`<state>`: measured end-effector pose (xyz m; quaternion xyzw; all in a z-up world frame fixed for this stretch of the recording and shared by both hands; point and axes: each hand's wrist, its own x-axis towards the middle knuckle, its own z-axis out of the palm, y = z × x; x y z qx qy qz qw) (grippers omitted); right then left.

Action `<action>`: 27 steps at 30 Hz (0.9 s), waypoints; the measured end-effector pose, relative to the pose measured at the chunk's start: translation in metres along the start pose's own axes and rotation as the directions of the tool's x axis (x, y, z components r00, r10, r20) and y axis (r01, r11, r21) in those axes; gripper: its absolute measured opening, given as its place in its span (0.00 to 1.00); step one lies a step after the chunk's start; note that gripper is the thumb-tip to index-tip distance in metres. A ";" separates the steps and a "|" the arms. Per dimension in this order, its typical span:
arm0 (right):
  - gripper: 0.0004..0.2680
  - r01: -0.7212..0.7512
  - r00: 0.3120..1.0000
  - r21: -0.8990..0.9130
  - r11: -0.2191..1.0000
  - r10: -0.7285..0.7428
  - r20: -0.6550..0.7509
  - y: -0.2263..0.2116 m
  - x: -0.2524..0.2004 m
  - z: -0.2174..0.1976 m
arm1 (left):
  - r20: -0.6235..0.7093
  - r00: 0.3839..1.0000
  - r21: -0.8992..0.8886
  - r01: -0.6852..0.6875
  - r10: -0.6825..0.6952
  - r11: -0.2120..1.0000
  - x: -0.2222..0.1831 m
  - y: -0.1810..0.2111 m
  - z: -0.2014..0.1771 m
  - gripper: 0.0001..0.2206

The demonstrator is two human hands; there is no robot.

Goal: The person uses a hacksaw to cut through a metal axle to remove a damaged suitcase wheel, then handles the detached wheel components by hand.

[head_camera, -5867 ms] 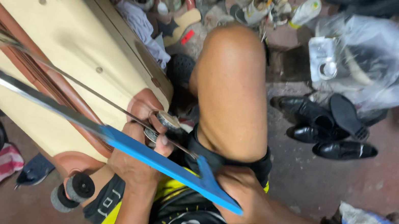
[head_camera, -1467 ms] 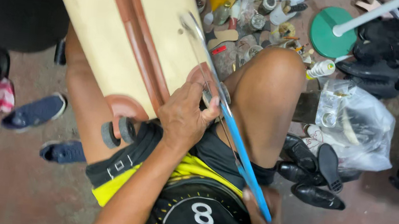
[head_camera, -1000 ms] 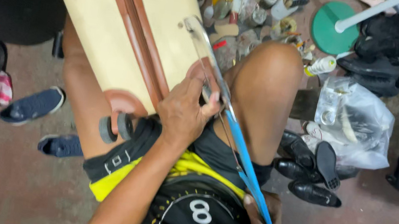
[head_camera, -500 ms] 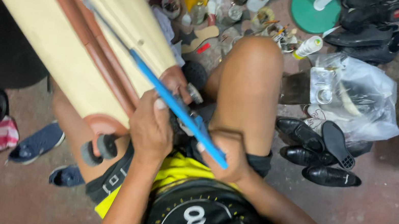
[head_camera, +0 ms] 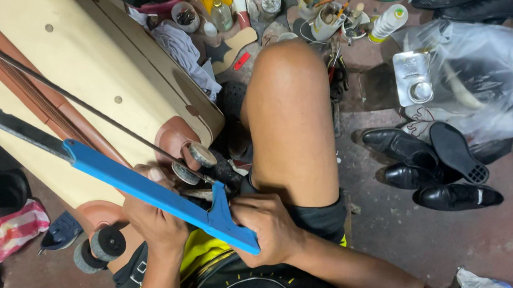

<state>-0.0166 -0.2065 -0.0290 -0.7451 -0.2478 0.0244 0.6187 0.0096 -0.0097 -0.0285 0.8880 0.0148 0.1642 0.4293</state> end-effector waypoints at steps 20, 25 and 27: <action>0.06 -0.018 1.000 0.049 0.999 0.018 -0.014 -0.003 0.000 -0.005 | -0.121 0.989 -0.071 0.078 -0.086 0.994 0.012 0.015 -0.027 0.11; 0.07 -0.015 1.000 0.039 0.999 0.014 0.015 -0.005 0.002 -0.005 | -0.052 0.999 0.052 -0.007 0.010 0.999 0.004 0.015 -0.027 0.10; 0.07 -0.010 1.000 0.029 1.000 0.010 0.012 -0.004 0.001 -0.005 | -0.011 1.000 0.076 -0.017 0.018 0.997 0.003 0.016 -0.022 0.11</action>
